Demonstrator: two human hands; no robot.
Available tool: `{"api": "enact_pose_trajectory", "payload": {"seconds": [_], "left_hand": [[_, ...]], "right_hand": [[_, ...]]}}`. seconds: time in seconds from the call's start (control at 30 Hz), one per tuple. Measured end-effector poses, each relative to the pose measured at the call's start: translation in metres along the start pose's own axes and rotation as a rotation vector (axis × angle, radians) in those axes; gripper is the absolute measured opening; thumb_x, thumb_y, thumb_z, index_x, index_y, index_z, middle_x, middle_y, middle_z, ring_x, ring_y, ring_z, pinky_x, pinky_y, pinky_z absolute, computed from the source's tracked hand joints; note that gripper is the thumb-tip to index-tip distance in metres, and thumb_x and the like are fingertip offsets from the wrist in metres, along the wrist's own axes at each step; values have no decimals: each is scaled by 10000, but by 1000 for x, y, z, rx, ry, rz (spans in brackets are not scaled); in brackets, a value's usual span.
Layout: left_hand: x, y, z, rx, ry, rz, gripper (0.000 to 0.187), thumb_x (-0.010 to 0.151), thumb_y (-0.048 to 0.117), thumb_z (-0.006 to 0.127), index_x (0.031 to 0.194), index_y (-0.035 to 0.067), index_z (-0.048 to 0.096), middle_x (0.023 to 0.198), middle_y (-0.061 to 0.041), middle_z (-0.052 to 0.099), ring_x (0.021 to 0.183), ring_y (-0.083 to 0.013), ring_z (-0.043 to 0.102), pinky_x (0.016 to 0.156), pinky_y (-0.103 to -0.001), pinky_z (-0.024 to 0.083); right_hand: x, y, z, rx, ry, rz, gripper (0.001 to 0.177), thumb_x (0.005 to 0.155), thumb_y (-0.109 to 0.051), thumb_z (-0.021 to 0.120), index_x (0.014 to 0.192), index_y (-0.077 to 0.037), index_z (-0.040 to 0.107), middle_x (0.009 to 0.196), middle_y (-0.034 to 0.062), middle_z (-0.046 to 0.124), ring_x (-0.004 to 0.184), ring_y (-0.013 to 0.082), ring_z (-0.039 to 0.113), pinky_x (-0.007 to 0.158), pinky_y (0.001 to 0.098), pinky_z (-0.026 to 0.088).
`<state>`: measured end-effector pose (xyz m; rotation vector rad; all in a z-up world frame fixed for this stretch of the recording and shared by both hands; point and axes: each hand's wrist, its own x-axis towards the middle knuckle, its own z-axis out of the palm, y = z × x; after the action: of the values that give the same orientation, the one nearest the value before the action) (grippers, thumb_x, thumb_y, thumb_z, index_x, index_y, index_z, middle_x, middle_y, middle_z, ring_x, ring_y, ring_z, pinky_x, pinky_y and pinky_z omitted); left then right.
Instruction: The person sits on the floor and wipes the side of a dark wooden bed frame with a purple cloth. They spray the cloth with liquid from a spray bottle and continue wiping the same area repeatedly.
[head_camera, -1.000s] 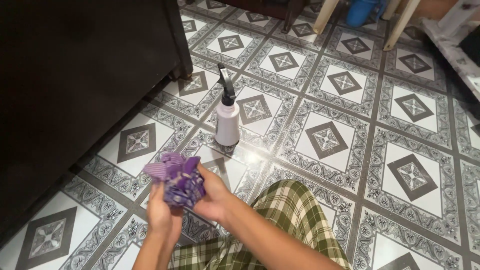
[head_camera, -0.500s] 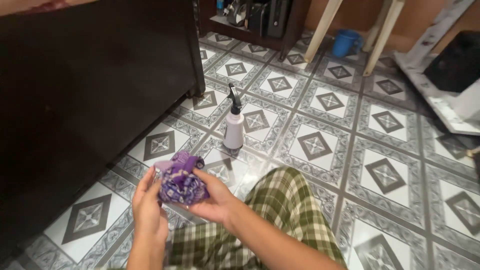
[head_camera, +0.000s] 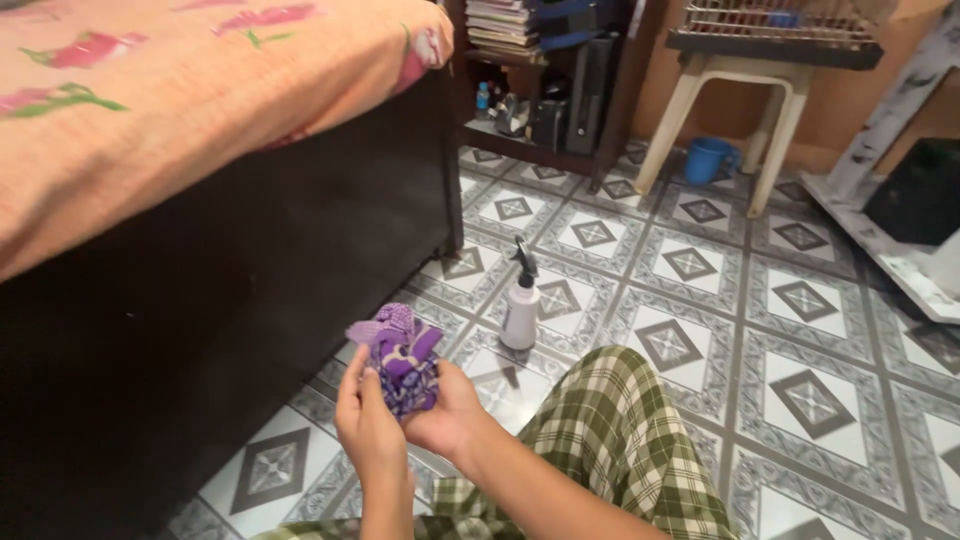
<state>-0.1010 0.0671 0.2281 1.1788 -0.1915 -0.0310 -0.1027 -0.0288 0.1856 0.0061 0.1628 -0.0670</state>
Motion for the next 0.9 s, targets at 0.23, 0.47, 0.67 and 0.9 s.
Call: {"api": "enact_pose_trajectory", "payload": {"seconds": [0.23, 0.47, 0.67, 0.9], "left_hand": [[21, -3, -11, 23, 18, -151, 386, 1028, 154, 494, 1350, -23, 610, 1244, -100, 715, 1103, -153, 674, 936, -273, 513], [21, -17, -19, 55, 134, -162, 318, 1034, 152, 581, 1266, -63, 553, 1158, -227, 724, 956, -161, 668, 811, -274, 530], [-2, -3, 19, 309, 222, -216, 260, 890, 238, 747, 1091, 77, 784, 1037, -91, 775, 806, -143, 679, 642, -301, 531], [-7, -14, 59, 509, 331, -239, 284, 841, 306, 787, 1081, 164, 836, 707, -73, 787, 602, -95, 669, 564, -254, 481]], "right_hand": [[10, -7, 27, -89, 6, 74, 371, 1049, -240, 416, 1116, -3, 693, 1105, 174, 737, 1029, 300, 713, 1013, 474, 542], [-7, -26, 33, -253, -58, 187, 420, 1081, -413, 467, 1216, -67, 663, 1168, 133, 721, 1077, 290, 694, 1016, 509, 529], [-33, -63, 27, -308, -21, 312, 557, 1043, -459, 375, 1313, -47, 635, 1241, 168, 705, 1129, 323, 668, 1043, 540, 489], [-24, -92, 31, -295, 75, 305, 545, 1007, -500, 374, 1230, -80, 641, 1219, 161, 689, 1127, 352, 654, 1038, 636, 451]]}}
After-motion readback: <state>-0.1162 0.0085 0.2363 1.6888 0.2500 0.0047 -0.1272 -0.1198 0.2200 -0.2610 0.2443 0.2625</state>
